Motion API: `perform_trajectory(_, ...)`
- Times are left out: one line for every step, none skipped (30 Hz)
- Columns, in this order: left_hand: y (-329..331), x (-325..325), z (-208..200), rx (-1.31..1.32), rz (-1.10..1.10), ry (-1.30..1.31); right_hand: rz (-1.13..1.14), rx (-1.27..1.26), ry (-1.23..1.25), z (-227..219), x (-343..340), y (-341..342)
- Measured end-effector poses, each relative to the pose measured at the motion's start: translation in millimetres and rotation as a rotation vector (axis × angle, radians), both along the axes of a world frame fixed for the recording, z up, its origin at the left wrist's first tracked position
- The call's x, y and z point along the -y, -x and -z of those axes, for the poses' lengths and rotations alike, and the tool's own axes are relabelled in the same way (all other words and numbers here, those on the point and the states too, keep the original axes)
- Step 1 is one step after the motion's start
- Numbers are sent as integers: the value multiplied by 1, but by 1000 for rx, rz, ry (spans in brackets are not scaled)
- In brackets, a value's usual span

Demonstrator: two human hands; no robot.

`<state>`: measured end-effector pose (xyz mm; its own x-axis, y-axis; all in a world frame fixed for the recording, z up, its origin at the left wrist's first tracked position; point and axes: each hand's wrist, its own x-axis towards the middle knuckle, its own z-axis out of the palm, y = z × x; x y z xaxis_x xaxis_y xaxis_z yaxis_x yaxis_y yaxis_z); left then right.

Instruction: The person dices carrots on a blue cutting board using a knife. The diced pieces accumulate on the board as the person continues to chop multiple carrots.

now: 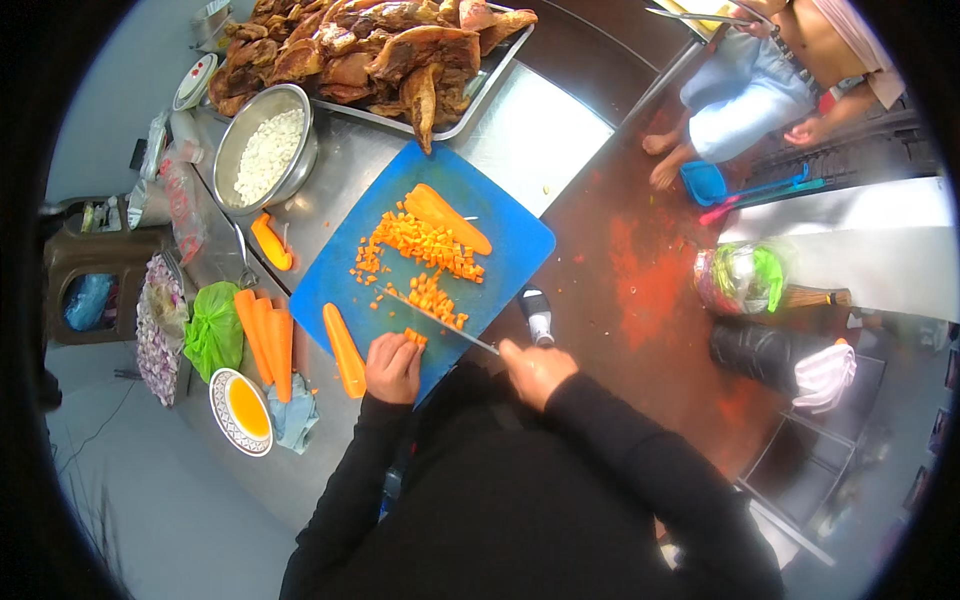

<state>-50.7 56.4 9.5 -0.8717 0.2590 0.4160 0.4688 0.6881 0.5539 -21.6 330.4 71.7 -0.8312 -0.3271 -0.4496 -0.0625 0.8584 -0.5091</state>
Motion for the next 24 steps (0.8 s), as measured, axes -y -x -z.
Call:
perform_trajectory(5, -3, -1, 14, 0, -1, -17, -10, 19, -1, -1, 7)
perform_trajectory(8, -4, -4, 19, -5, -6, -18, -58, 45, -3, -3, 13)
perform_trajectory(12, -5, -8, 34, -3, -14, -35, -20, 32, -5, 1, 13)
perform_trajectory(15, -6, -11, 40, 7, -31, -32, -34, 25, -8, 2, 12)
perform_trajectory(15, -6, -16, 69, -8, -38, -50, -29, 35, -9, 4, 12)
perform_trajectory(14, -5, -21, 94, -20, -50, -35, -16, 15, -10, 5, 9)
perform_trajectory(11, -4, -27, 117, -37, -66, -38, 21, 15, -9, 8, 8)
perform_trajectory(8, -3, -31, 121, -53, -19, -41, 67, 14, -10, 11, 4)
perform_trajectory(8, -4, -33, 112, -69, 18, -41, 86, -21, -8, 14, 5)
perform_trajectory(8, -4, -34, 121, -98, 62, -31, 47, -4, -8, 16, 4)
perform_trajectory(8, -3, -34, 116, -75, 61, -30, 42, -4, -9, 19, 3)
perform_trajectory(9, -4, -33, 137, -63, 68, -26, 50, -19, -12, 19, 2)
perform_trajectory(10, -4, -32, 160, -45, 72, -31, 33, -6, -16, 19, -1)
perform_trajectory(10, -3, -31, 165, -35, 83, -31, 23, -13, -21, 18, -4)
perform_trajectory(11, -3, -29, 171, -22, 91, -26, -35, 13, -27, 15, -8)
perform_trajectory(12, -2, -28, 171, -6, 100, -35, 34, -43, -31, 14, -10)
perform_trajectory(12, -1, -27, 177, 5, 88, -45, 58, -59, -33, 14, -12)
perform_trajectory(12, -1, -26, 176, 18, 79, -61, 86, -83, -35, 15, -13)
perform_trajectory(12, 0, -26, 175, 24, 69, -50, 62, -48, -32, 19, -11)
perform_trajectory(12, 0, -25, 165, 25, 65, -43, 44, -22, -26, 25, -5)
perform_trajectory(12, 0, -25, 159, 18, 55, -41, 62, -31, -19, 33, 1)
perform_trajectory(11, -1, -24, 152, 15, 44, -31, 81, -27, -10, 42, 9)
perform_trajectory(10, -1, -24, 148, 12, 46, -34, 3, 6, -8, 43, 10)
perform_trajectory(10, -2, -23, 137, 4, 51, -41, -47, 27, -6, 44, 11)
